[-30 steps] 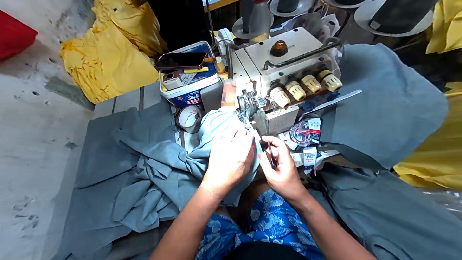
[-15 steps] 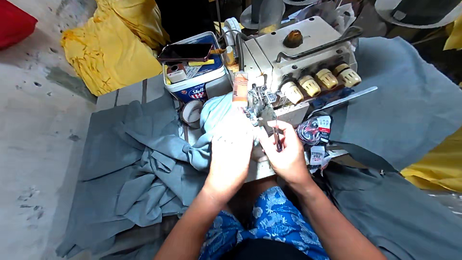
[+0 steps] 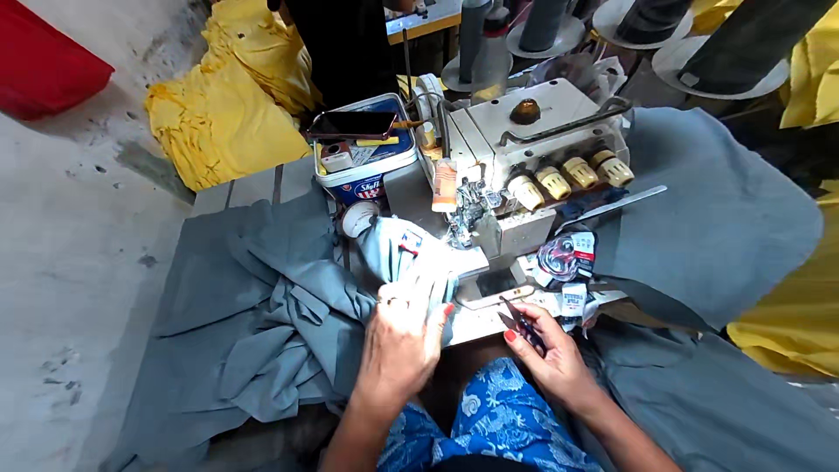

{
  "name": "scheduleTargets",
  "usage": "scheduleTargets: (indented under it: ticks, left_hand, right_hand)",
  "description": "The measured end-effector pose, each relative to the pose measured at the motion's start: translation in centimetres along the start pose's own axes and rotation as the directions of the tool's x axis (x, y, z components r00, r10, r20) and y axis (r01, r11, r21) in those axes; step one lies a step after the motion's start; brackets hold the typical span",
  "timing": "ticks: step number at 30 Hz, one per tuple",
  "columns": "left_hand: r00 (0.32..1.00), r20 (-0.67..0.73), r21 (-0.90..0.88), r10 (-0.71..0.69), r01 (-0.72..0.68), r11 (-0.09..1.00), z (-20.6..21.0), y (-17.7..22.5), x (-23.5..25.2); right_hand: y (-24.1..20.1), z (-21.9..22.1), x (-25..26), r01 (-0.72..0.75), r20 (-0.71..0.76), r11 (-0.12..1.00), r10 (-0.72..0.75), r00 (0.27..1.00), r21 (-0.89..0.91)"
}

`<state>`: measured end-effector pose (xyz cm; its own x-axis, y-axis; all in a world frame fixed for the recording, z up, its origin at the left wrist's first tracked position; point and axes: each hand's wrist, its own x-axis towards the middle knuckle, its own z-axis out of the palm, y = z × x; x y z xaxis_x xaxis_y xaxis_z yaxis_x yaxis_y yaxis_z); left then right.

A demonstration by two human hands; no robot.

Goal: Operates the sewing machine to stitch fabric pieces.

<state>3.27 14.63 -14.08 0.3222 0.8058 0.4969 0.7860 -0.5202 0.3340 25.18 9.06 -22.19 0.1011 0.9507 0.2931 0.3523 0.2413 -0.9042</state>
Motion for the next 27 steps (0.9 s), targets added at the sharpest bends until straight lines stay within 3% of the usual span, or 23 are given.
scheduleTargets:
  ticks: [2, 4, 6, 8, 10, 12, 15, 19, 23, 27]
  left_hand:
    - [0.995, -0.094, 0.062, 0.015, -0.009, 0.998, -1.1, -0.6, 1.5]
    - [0.999, -0.050, 0.053, 0.018, -0.016, 0.998, -2.6, -1.6, 4.2]
    - [0.993, 0.120, -0.003, 0.010, -0.010, 1.000, -3.5, -3.0, 7.5]
    - [0.935, 0.346, -0.010, -0.073, 0.081, 0.997, -3.3, -4.2, 10.6]
    - [0.878, 0.461, 0.050, -0.126, 0.116, 0.992, -2.7, -5.6, 11.9]
    - [0.897, 0.434, 0.089, -0.080, 0.046, 0.995, -2.9, -6.6, 11.1]
    - [0.966, 0.242, -0.015, 0.089, -0.088, 0.996, -4.1, -7.3, 8.4]
    - [0.990, 0.101, -0.198, 0.101, -0.079, 0.977, -5.0, -6.6, 6.2]
    - [0.987, 0.158, -0.367, -0.038, 0.094, 0.925, -5.1, -5.3, 5.4]
    - [0.916, 0.322, -0.662, -0.241, 0.400, 0.634, -5.2, -4.0, 5.2]
  right_hand:
    - [-0.3, -0.6, 0.2, 0.017, 0.005, 0.994, -0.017, 1.000, -0.107]
    - [-1.2, -0.8, 0.9, 0.066, 0.026, 0.976, -0.062, 0.998, -0.206]
    - [-2.5, -0.4, 1.8, 0.125, 0.027, 0.939, -0.123, 0.992, -0.319]
    - [-3.5, 0.0, 2.8, 0.192, 0.012, 0.879, -0.208, 0.978, -0.437]
    - [-4.0, 0.2, 3.9, 0.255, 0.004, 0.784, -0.307, 0.952, -0.566]
    - [-4.6, -0.1, 5.1, 0.287, 0.015, 0.671, -0.381, 0.924, -0.684]
    - [-5.4, -0.5, 7.0, 0.321, 0.088, 0.538, -0.414, 0.906, -0.779]
    - [-6.7, 0.5, 9.4, 0.370, 0.213, 0.449, -0.363, 0.907, -0.814]
    - [-7.2, 1.9, 10.7, 0.445, 0.327, 0.350, -0.348, 0.879, -0.824]
    - [-6.8, 2.2, 11.2, 0.472, 0.342, 0.379, -0.362, 0.867, -0.796]
